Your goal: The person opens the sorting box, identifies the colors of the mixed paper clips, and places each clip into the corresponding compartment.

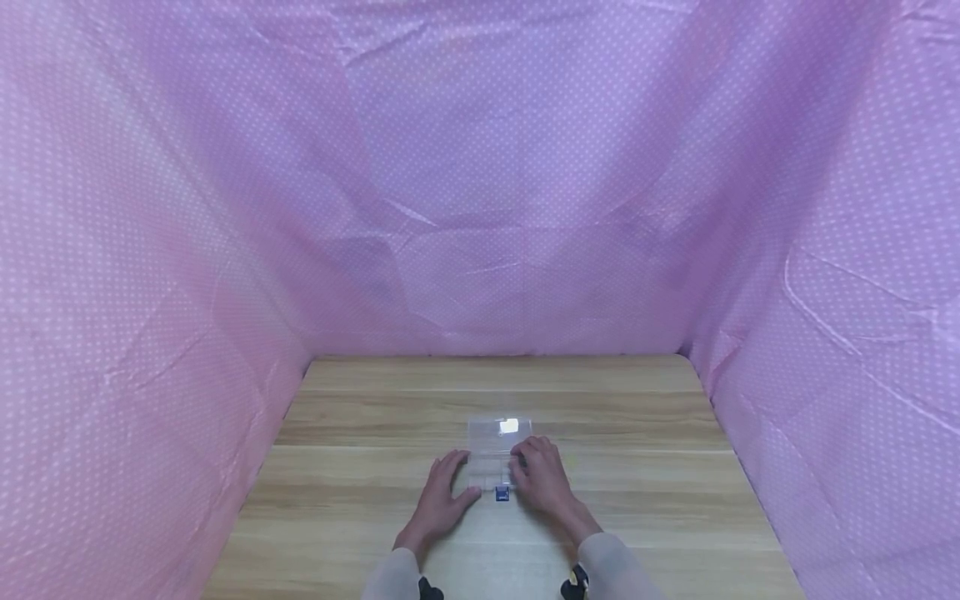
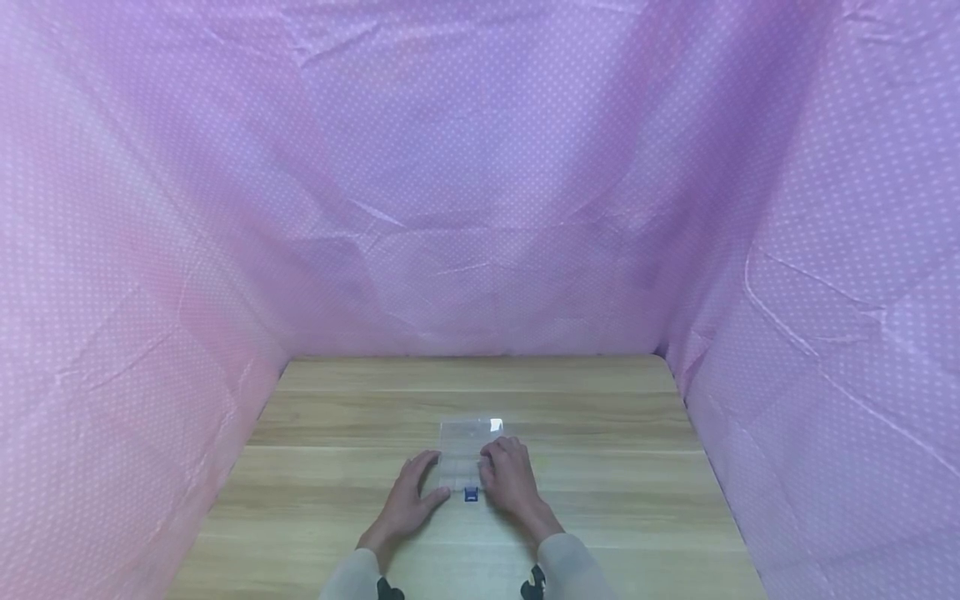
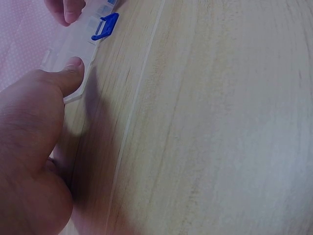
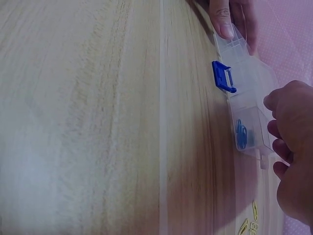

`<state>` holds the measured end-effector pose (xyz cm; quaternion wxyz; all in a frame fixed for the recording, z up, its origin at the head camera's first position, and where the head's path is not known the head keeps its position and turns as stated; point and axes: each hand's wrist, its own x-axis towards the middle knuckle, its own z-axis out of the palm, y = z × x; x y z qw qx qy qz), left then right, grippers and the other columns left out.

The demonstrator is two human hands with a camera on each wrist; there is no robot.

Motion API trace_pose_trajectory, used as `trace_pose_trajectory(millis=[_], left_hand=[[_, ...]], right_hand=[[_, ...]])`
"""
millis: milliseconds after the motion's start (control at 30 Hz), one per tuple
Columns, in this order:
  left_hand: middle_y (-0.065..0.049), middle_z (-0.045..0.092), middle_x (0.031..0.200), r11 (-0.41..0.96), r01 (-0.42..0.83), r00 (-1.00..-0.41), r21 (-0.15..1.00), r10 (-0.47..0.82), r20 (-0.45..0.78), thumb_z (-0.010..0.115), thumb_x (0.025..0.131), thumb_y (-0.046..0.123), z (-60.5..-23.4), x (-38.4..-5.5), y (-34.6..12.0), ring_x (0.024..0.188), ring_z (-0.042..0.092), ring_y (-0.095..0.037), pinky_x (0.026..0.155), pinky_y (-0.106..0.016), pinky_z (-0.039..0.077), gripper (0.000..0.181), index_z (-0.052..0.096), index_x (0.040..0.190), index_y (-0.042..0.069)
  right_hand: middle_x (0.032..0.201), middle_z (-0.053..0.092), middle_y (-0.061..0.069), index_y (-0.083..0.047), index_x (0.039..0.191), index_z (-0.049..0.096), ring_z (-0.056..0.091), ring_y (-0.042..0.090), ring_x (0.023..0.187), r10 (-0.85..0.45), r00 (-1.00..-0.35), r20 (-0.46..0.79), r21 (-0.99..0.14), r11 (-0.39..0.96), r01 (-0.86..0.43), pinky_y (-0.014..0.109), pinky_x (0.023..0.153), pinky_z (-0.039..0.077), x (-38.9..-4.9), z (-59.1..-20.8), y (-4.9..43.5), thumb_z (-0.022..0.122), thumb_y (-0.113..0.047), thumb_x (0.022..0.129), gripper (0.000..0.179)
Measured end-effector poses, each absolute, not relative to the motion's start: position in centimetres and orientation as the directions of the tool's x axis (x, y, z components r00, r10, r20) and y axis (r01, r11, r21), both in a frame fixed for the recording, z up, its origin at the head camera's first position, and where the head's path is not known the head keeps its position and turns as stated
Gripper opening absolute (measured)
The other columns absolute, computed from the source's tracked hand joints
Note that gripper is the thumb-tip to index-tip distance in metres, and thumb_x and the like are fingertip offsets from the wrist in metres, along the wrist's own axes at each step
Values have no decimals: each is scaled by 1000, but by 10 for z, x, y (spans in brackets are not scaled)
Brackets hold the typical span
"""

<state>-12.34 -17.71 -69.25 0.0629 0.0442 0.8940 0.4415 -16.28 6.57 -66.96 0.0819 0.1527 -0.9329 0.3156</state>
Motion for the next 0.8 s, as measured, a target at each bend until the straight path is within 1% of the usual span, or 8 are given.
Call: trace_pose_trajectory(millis=[133, 233, 367, 467, 767, 800], left_hand=[[-19, 47, 178, 610, 27, -988, 792, 135, -71, 79, 107, 33, -693, -124, -177, 172, 33, -47, 146, -70, 16, 69, 51, 167, 15], [-21, 50, 175, 614, 55, -989, 787, 145, -43, 80, 106, 31, -694, -124, -177, 169, 36, -49, 144, -72, 17, 69, 52, 166, 13], [-21, 50, 176, 612, 56, -989, 789, 143, -41, 80, 106, 31, -695, -123, -177, 170, 36, -49, 145, -71, 16, 69, 52, 166, 13], [-18, 48, 178, 608, 29, -989, 794, 131, -64, 79, 107, 33, -696, -124, -177, 172, 34, -45, 147, -67, 15, 70, 51, 168, 15], [-19, 46, 179, 619, 32, -988, 785, 139, -70, 78, 107, 35, -697, -123, -177, 172, 33, -47, 145, -70, 17, 71, 49, 169, 15], [-18, 45, 180, 619, 22, -988, 785, 134, -79, 78, 108, 36, -697, -123, -177, 173, 32, -46, 146, -69, 17, 71, 49, 169, 17]], right_hand=[[117, 77, 5, -10, 117, 81, 68, 24, 115, -232, -952, 200, -572, 761, -306, 49, 106, 60, -162, -667, 65, 85, -19, 98, 21], [122, 77, 6, -10, 122, 80, 68, 26, 119, -230, -955, 185, -581, 758, -295, 50, 108, 60, -161, -666, 66, 87, -21, 98, 27], [125, 77, 7, -9, 126, 78, 68, 27, 120, -221, -957, 187, -594, 750, -289, 51, 109, 60, -160, -665, 66, 88, -23, 97, 33], [125, 77, 7, -9, 127, 78, 68, 28, 120, -221, -955, 196, -594, 749, -295, 52, 109, 60, -159, -665, 66, 88, -23, 97, 35], [130, 75, 7, -9, 133, 76, 67, 28, 123, -225, -957, 181, -623, 727, -289, 53, 111, 59, -157, -659, 68, 88, -24, 98, 40], [130, 75, 7, -9, 133, 75, 67, 29, 124, -227, -956, 185, -620, 728, -293, 53, 111, 58, -156, -658, 69, 88, -24, 98, 40]])
